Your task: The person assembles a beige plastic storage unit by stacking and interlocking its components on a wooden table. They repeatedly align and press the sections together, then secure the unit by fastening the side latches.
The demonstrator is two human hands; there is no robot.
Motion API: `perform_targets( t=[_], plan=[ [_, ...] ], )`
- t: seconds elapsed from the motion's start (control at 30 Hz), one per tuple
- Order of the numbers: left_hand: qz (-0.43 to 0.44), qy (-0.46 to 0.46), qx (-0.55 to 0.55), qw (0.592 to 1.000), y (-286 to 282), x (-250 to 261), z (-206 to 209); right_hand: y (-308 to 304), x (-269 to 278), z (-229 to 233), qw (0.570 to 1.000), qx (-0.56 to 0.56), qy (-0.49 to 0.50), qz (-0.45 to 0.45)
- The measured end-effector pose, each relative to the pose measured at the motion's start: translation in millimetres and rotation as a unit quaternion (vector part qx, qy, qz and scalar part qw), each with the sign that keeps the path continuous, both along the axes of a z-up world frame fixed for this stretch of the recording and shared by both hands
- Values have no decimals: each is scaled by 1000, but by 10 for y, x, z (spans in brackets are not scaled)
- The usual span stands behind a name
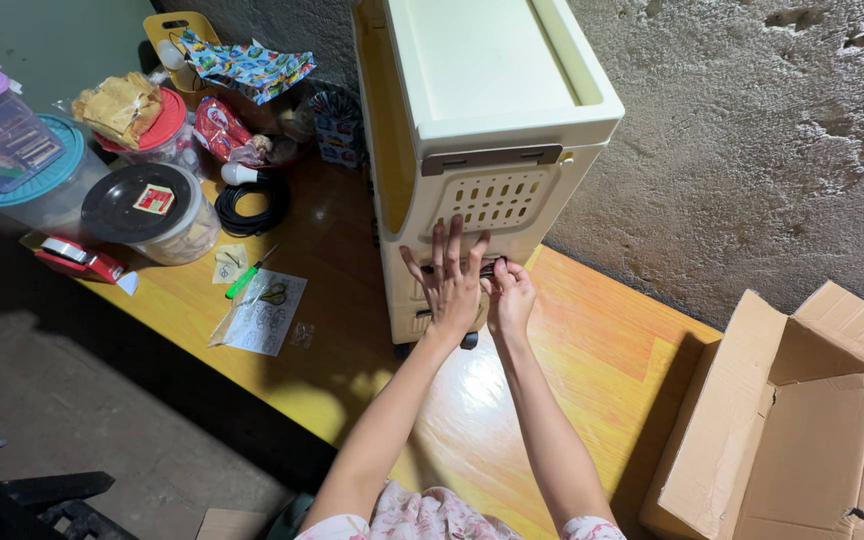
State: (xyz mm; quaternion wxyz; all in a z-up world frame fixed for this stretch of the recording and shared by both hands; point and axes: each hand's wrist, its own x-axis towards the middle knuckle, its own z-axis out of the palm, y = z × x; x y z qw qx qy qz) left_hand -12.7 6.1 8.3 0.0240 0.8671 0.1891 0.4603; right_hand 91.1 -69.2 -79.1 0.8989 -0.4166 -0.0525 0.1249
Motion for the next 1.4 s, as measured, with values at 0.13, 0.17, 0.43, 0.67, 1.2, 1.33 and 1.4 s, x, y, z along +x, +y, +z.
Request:
perform_targets(
  t=[0.13, 0.17, 0.43, 0.67, 1.2, 1.33, 1.4],
  plan=[
    [-11, -11, 15, 1000, 18, -12, 8, 58, -52, -18, 999, 26, 24, -30],
    [-7, -13, 17, 1000, 21, -11, 5, 58, -71, -24, 999, 29, 25, -34],
    [-5, 9, 63, 998, 149, -10, -129, -50, -158, 133, 999, 30, 10, 3],
    [-81, -197, -53, 976, 459, -375, -239, 206, -783, 305, 990, 92, -34, 101],
    [-239, -257, -243, 904, 573, -426, 112, 594, -848, 177, 999, -14, -5, 37],
    [-232, -260, -246, 904, 567, -423, 129, 633, -874, 218, 999, -30, -13, 18],
    [-228, -260, -264, 900, 523, -433, 120, 604, -918, 200, 999, -33, -13, 13]
  ],
)
